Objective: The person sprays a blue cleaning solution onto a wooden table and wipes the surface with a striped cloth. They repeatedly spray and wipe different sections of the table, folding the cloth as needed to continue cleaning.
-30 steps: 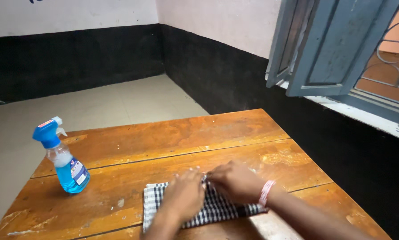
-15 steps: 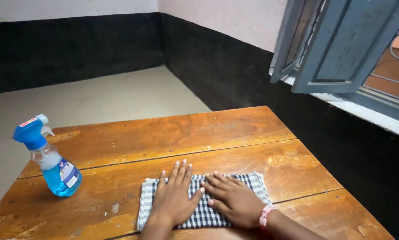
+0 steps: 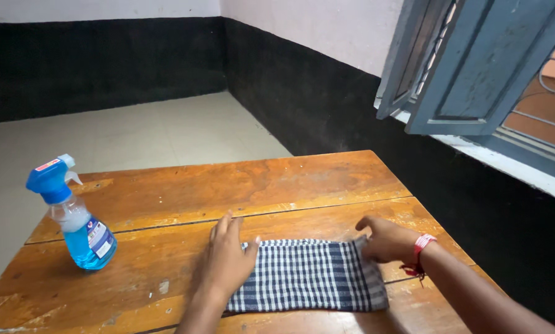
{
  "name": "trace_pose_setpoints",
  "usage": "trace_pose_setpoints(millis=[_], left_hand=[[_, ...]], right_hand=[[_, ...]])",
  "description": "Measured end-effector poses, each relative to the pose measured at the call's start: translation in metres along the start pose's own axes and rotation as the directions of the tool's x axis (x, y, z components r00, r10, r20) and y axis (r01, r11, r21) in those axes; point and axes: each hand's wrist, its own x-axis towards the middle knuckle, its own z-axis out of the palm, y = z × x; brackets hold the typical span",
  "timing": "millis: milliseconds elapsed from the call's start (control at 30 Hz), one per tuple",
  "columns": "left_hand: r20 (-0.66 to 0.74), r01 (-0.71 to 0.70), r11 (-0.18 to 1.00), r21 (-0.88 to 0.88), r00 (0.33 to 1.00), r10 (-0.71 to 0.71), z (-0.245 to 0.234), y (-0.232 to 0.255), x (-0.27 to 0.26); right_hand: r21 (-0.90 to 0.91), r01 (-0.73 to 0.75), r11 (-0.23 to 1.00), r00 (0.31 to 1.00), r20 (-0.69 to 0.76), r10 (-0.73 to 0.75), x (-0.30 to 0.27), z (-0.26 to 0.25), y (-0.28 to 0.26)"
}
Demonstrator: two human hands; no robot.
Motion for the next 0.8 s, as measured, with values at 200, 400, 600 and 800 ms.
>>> trace_pose_setpoints(millis=[200,400,600,800], left_hand=[[0.338,0.444,0.536,-0.718,0.896,-0.289,0.005,0.002,0.013],[0.707,0.713,-0.065,-0.699,0.673,-0.218,-0.019,-0.032,0.009],[0.367,0.447,0.408,-0.796,0.892,-0.262,0.014,-0.078,0.016],[0.057,0.323,0.801,-0.504,0.938,-0.342,-0.004,-0.061,0.047]], right_hand=[[0.606,0.213,0.767,0.934,0.104,-0.341,-0.040,-0.002,-0.103],[0.281,0.641,0.714,0.767,-0.237,-0.596,-0.061,0.037,-0.178],[-0.258,0.853,0.453,0.452,-0.066,-0.889,-0.038,0.074,-0.148],[-0.347,0.869,0.352,0.411,0.111,-0.905,-0.034,0.101,-0.125]])
